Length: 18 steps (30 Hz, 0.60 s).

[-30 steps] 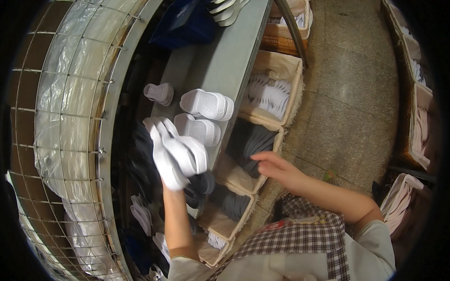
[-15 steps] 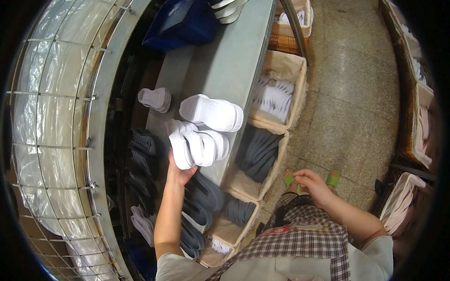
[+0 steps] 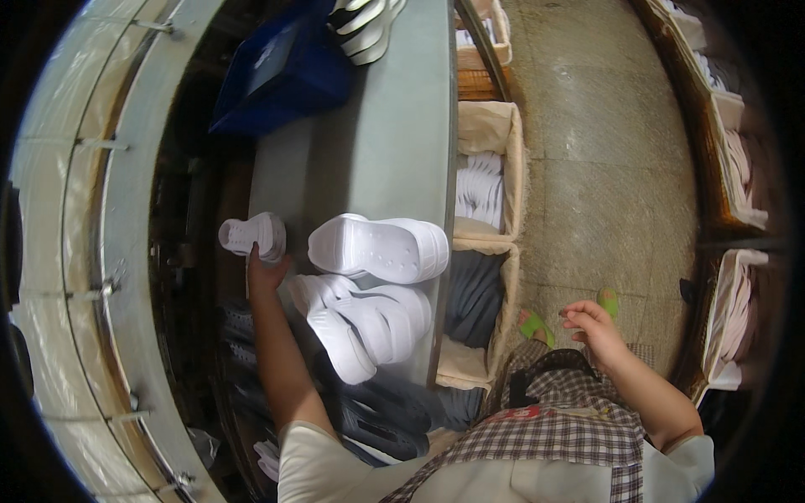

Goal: The person picks up white and gray slippers from a shelf, stacks them, and places them into bins. They also use a brush to clean the slippers before stacking them.

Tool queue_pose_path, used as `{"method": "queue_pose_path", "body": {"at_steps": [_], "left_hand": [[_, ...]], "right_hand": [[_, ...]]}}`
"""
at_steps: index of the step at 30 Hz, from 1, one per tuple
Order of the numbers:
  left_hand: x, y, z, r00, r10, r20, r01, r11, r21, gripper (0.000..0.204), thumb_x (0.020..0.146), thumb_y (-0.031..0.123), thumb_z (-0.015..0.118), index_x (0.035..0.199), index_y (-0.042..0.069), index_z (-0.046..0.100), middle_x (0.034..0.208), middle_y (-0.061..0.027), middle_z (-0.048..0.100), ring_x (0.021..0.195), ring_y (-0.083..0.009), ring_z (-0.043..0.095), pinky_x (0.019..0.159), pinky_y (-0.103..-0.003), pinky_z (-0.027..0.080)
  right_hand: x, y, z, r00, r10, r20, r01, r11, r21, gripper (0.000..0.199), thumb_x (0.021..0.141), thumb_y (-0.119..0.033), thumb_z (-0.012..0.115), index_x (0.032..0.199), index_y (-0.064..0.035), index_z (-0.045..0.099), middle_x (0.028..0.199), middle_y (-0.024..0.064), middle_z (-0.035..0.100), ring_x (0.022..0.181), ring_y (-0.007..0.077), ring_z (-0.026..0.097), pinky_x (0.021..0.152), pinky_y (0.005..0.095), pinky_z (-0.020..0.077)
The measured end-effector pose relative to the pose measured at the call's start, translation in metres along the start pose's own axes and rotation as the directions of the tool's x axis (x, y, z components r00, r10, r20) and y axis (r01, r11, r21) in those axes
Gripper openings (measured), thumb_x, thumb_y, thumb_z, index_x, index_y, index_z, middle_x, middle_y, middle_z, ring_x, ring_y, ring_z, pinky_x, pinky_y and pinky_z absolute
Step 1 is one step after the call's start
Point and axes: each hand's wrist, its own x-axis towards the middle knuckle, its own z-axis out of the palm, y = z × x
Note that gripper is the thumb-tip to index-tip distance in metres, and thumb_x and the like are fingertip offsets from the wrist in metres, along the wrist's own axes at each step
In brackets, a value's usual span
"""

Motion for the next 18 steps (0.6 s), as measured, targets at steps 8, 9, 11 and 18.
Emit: {"method": "queue_pose_path", "body": {"at_steps": [8,9,11,18], "left_hand": [[0.048,-0.01,-0.018,0.793,-0.575,0.2,0.387,0.224,-0.894,0.027,0.081,0.015,0.055,0.106,0.005,0.056,0.093,-0.0092,0.056,0.076,-0.0195,0.054,0.052,-0.024,0.043],[0.039,0.012,-0.024,0.837,-0.497,0.229,0.372,0.209,-0.905,0.027,0.082,0.014,0.053,0.108,0.005,0.056,0.095,-0.0101,0.057,0.079,-0.021,0.055,0.053,-0.025,0.044],[0.0,0.07,-0.034,0.874,-0.423,0.238,0.348,0.205,-0.915,0.028,0.085,0.013,0.051,0.111,0.005,0.057,0.098,-0.0119,0.06,0.085,-0.0239,0.059,0.055,-0.026,0.045],[-0.204,0.277,-0.027,0.794,-0.005,0.608,0.607,-0.04,-0.794,0.038,0.091,0.023,0.047,0.123,0.002,0.053,0.11,-0.0152,0.063,0.098,-0.0325,0.062,0.07,-0.038,0.055]], "right_hand": [[-0.003,0.009,0.0,0.999,0.01,-0.038,-0.008,0.998,0.059,0.016,0.089,-0.022,0.058,0.101,-0.0114,0.059,0.103,-0.0015,0.061,0.088,0.0081,0.055,0.073,0.0249,0.0406],[-0.001,0.006,0.001,1.0,0.004,-0.018,-0.003,0.999,0.05,0.016,0.089,-0.022,0.058,0.101,-0.0115,0.059,0.103,-0.0015,0.061,0.087,0.0082,0.055,0.073,0.0246,0.0405],[0.006,-0.007,0.003,0.999,-0.032,0.015,0.032,0.999,-0.008,0.019,0.089,-0.02,0.058,0.105,-0.0096,0.058,0.105,-0.0002,0.061,0.09,0.0091,0.056,0.074,0.0251,0.0416],[0.006,-0.089,0.022,0.769,-0.421,0.481,0.528,0.843,-0.107,0.042,0.091,-0.018,0.058,0.129,-0.0061,0.045,0.113,0.0073,0.059,0.102,0.0153,0.056,0.089,0.0293,0.0458]]}}
